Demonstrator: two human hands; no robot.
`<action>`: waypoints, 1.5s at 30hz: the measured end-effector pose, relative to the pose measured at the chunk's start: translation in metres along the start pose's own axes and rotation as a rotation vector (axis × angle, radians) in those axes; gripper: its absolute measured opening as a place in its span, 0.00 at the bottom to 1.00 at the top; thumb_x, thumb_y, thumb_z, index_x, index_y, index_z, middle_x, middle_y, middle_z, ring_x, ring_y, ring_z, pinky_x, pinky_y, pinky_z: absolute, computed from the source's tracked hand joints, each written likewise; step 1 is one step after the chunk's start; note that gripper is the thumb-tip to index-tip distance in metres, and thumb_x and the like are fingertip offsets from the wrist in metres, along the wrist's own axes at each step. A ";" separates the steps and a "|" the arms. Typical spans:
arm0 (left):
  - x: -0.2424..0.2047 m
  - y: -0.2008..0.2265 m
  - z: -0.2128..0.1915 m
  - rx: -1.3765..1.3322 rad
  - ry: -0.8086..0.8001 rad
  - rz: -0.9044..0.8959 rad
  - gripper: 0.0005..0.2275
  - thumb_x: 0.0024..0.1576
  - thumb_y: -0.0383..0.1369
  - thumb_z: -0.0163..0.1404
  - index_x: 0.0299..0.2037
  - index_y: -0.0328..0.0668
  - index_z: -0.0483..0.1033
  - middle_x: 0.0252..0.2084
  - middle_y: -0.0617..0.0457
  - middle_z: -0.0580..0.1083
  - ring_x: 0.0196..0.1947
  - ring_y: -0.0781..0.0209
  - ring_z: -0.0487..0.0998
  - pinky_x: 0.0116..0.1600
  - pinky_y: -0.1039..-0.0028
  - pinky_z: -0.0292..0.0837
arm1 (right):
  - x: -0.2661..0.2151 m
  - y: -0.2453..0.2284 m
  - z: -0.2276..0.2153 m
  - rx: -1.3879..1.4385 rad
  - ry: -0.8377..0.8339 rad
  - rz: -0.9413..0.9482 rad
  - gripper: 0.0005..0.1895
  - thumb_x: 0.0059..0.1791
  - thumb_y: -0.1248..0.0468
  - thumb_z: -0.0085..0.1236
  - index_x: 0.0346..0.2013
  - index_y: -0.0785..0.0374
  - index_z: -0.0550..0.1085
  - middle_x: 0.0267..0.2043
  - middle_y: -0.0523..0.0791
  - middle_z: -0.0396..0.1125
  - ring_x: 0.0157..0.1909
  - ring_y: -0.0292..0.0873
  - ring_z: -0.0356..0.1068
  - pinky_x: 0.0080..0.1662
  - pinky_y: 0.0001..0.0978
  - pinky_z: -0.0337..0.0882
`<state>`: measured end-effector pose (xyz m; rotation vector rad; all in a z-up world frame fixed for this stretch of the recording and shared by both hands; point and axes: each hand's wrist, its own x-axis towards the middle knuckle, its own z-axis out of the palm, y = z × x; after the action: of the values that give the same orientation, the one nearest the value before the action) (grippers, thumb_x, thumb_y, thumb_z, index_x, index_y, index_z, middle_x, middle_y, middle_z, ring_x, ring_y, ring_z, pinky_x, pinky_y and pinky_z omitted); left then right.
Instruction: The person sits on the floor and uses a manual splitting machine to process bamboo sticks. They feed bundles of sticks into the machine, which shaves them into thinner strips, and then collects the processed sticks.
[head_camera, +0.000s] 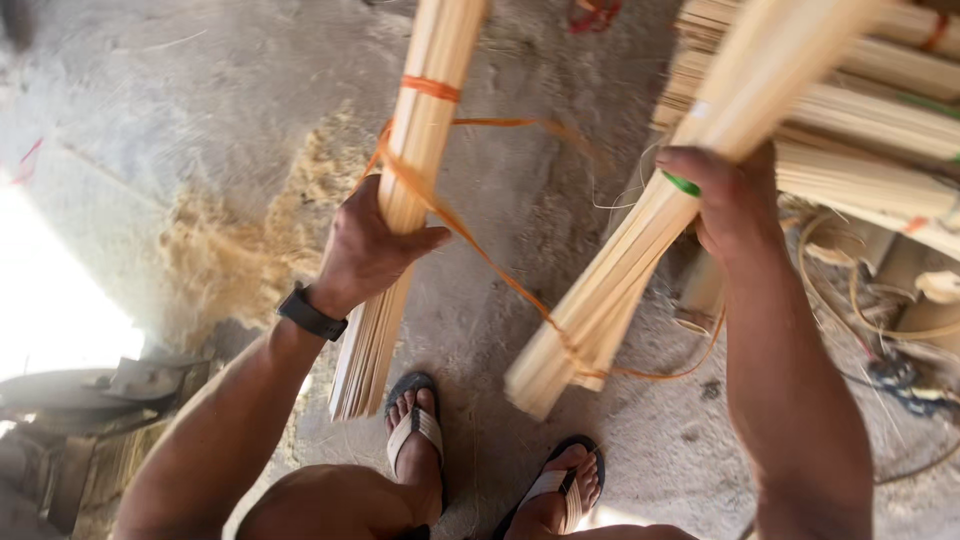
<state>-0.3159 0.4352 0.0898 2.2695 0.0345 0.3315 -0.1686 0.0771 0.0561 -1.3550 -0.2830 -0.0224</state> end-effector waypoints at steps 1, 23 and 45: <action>-0.008 -0.014 -0.012 0.050 0.065 -0.023 0.23 0.48 0.34 0.69 0.47 0.32 0.72 0.38 0.49 0.77 0.35 0.62 0.78 0.40 0.69 0.76 | 0.017 0.005 0.021 -0.078 -0.052 0.019 0.31 0.40 0.69 0.67 0.57 0.68 0.68 0.42 0.46 0.70 0.44 0.44 0.74 0.46 0.36 0.79; -0.064 -0.129 -0.069 -0.197 0.341 -0.238 0.26 0.46 0.37 0.67 0.51 0.34 0.70 0.42 0.48 0.79 0.34 0.59 0.83 0.38 0.69 0.83 | -0.014 0.075 0.215 -0.823 -1.230 0.385 0.17 0.56 0.51 0.43 0.36 0.58 0.75 0.40 0.43 0.71 0.48 0.42 0.74 0.52 0.41 0.74; -0.098 -0.150 -0.078 -0.114 0.273 -0.352 0.18 0.49 0.35 0.67 0.42 0.34 0.75 0.33 0.47 0.80 0.28 0.62 0.80 0.33 0.70 0.80 | 0.080 -0.050 0.034 -1.760 -0.150 0.100 0.50 0.50 0.70 0.62 0.71 0.53 0.36 0.67 0.61 0.47 0.63 0.59 0.53 0.59 0.49 0.61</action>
<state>-0.4174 0.5788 0.0051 2.0429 0.5361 0.4381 -0.1068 0.1110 0.1272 -3.1271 -0.3083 -0.1019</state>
